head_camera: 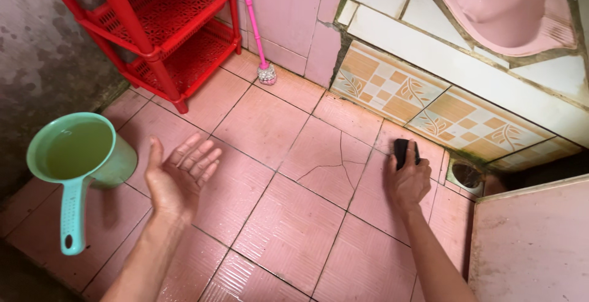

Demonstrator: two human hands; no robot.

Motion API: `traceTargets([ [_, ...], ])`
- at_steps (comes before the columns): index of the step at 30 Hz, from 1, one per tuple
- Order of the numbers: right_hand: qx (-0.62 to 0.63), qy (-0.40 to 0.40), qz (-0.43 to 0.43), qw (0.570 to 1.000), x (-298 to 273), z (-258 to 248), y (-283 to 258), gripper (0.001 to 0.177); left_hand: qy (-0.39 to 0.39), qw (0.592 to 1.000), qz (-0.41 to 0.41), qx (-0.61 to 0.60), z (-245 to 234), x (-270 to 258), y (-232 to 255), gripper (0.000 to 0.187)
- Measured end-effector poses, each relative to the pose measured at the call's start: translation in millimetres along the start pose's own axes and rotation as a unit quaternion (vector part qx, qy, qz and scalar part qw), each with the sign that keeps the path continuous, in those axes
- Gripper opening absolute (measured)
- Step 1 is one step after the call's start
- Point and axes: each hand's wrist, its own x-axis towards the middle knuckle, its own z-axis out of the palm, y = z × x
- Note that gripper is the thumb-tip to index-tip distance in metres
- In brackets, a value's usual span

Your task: The person pours a cleaning powder onto the tiled floor and scrubs the surface with a sponge. They move systematically across the floor, focusing on the grout lines and a cracked tile area.

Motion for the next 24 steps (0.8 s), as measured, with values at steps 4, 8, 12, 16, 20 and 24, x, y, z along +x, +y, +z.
traceTargets([
  [4, 0.037, 0.033, -0.064, 0.997, -36.1, 4.6, -36.6, 0.065, -0.010, 0.999, -0.007, 0.031, 11.7, -4.2, -7.1, 0.088],
  [8, 0.069, 0.065, -0.141, 0.985, -72.7, 10.5, -98.5, 0.069, -0.024, 0.998, -0.032, 0.056, 8.6, -9.7, -9.2, 0.089],
  [12, 0.155, -0.023, -0.201, 0.967, -112.0, 3.2, -168.2, 0.074, -0.008, 0.998, -0.030, 0.051, -0.2, -16.8, -4.7, 0.088],
  [16, 0.168, -0.073, -0.321, 0.929, -156.6, -14.8, -226.1, 0.073, 0.009, 0.997, -0.027, 0.075, -11.7, -26.2, -8.9, 0.088],
  [20, 0.174, 0.032, -0.407, 0.896, -180.3, -17.9, -246.9, 0.068, 0.023, 0.987, -0.048, 0.152, -22.8, -29.6, -14.2, 0.086],
  [24, 0.190, -0.118, -0.338, 0.914, -133.1, 11.2, -224.9, 0.068, 0.038, 0.978, -0.054, 0.199, -24.5, -32.9, -17.0, 0.085],
])
